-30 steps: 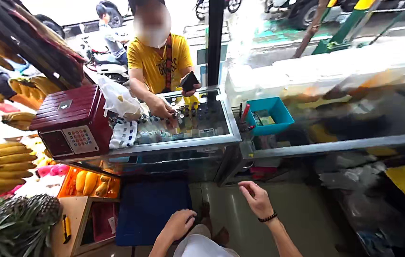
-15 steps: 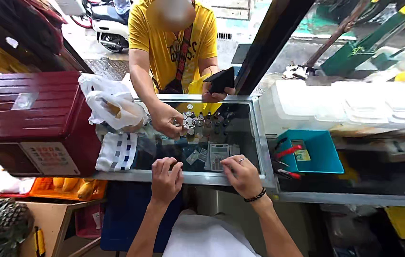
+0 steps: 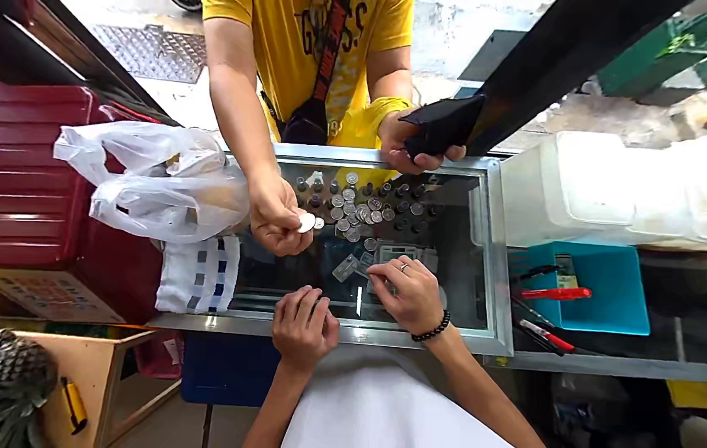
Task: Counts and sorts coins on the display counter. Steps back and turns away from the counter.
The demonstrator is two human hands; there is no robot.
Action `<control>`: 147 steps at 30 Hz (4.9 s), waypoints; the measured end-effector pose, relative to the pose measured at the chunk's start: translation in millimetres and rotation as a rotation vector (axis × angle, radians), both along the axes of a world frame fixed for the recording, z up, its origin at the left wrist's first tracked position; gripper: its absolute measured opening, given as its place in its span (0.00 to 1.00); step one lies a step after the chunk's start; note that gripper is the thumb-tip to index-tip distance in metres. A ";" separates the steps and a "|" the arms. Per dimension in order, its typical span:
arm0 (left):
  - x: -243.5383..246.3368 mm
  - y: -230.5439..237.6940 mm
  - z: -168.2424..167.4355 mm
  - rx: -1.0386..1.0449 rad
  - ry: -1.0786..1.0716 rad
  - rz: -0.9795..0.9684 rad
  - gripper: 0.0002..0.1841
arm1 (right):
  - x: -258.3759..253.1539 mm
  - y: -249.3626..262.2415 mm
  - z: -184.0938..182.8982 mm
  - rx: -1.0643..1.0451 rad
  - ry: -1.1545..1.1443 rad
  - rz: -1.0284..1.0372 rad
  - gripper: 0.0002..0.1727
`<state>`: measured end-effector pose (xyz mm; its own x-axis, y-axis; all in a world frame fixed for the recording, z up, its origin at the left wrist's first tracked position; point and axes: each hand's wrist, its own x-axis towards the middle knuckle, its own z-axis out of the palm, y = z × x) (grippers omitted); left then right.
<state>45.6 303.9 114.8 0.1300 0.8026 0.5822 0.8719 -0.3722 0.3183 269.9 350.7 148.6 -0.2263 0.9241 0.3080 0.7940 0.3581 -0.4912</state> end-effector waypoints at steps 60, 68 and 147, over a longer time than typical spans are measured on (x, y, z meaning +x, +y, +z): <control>25.2 31.8 23.0 -0.368 0.127 0.053 0.24 | -31.4 39.3 11.5 -0.109 -0.347 -0.096 0.30; 26.7 32.9 23.9 -0.391 0.149 0.040 0.26 | 4.1 25.2 6.2 -0.187 -0.396 -0.246 0.33; 60.9 -13.6 27.7 -0.411 0.321 -0.066 0.34 | 35.6 -35.8 33.6 -0.215 -0.362 -0.397 0.31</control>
